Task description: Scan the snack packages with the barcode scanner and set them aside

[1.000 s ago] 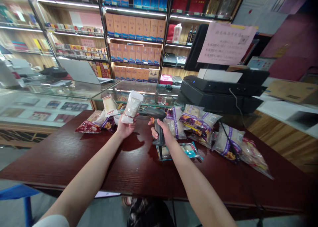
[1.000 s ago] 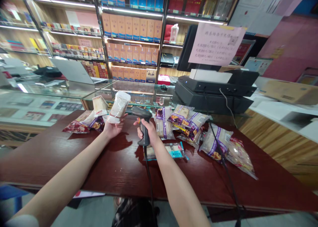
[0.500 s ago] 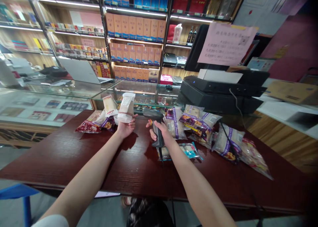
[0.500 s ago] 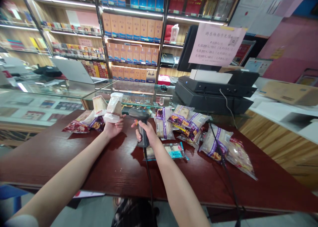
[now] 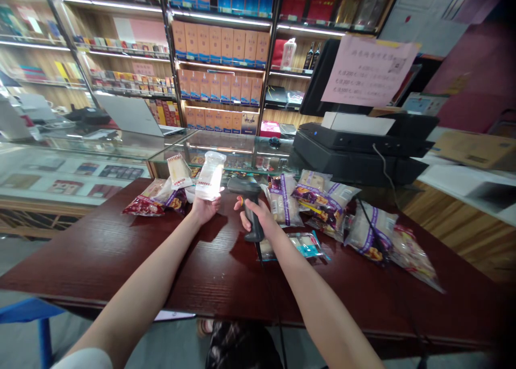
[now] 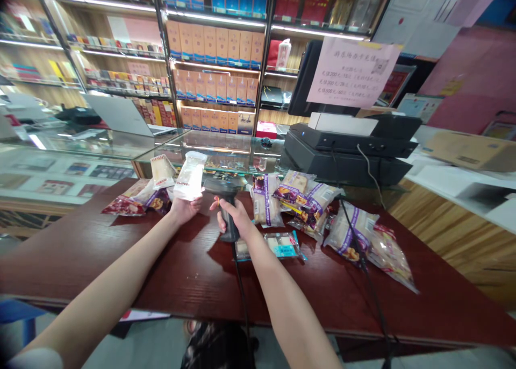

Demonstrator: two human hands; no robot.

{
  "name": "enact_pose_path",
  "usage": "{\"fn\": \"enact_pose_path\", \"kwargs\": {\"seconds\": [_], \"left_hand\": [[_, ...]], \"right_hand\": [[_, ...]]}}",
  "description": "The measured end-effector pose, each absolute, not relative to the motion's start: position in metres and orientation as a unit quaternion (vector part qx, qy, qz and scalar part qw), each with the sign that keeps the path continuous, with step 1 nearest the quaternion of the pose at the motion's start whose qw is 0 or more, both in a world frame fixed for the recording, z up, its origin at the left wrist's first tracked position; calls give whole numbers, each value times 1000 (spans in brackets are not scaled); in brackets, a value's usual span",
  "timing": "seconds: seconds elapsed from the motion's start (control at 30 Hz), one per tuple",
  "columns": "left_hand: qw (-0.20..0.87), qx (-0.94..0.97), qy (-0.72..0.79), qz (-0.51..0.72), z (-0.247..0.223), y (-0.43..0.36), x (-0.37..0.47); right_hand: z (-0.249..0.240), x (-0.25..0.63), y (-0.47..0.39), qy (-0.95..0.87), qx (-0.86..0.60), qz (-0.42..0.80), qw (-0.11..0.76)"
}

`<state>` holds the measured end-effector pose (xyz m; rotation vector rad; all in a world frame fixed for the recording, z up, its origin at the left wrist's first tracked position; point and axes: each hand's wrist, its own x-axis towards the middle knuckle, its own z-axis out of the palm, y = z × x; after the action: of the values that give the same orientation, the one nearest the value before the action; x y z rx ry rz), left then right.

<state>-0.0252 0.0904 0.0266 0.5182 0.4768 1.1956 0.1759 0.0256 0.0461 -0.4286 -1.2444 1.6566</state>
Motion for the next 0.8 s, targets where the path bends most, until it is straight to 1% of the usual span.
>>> {"fn": "enact_pose_path", "kwargs": {"seconds": [0.7,0.8], "left_hand": [[705,292,275,585,24,92,-24],[674,291,300,609,26,92,-20]], "right_hand": [[55,175,21,-499,-165,696,490],[55,177,21,-497,-170,690,498]]}}
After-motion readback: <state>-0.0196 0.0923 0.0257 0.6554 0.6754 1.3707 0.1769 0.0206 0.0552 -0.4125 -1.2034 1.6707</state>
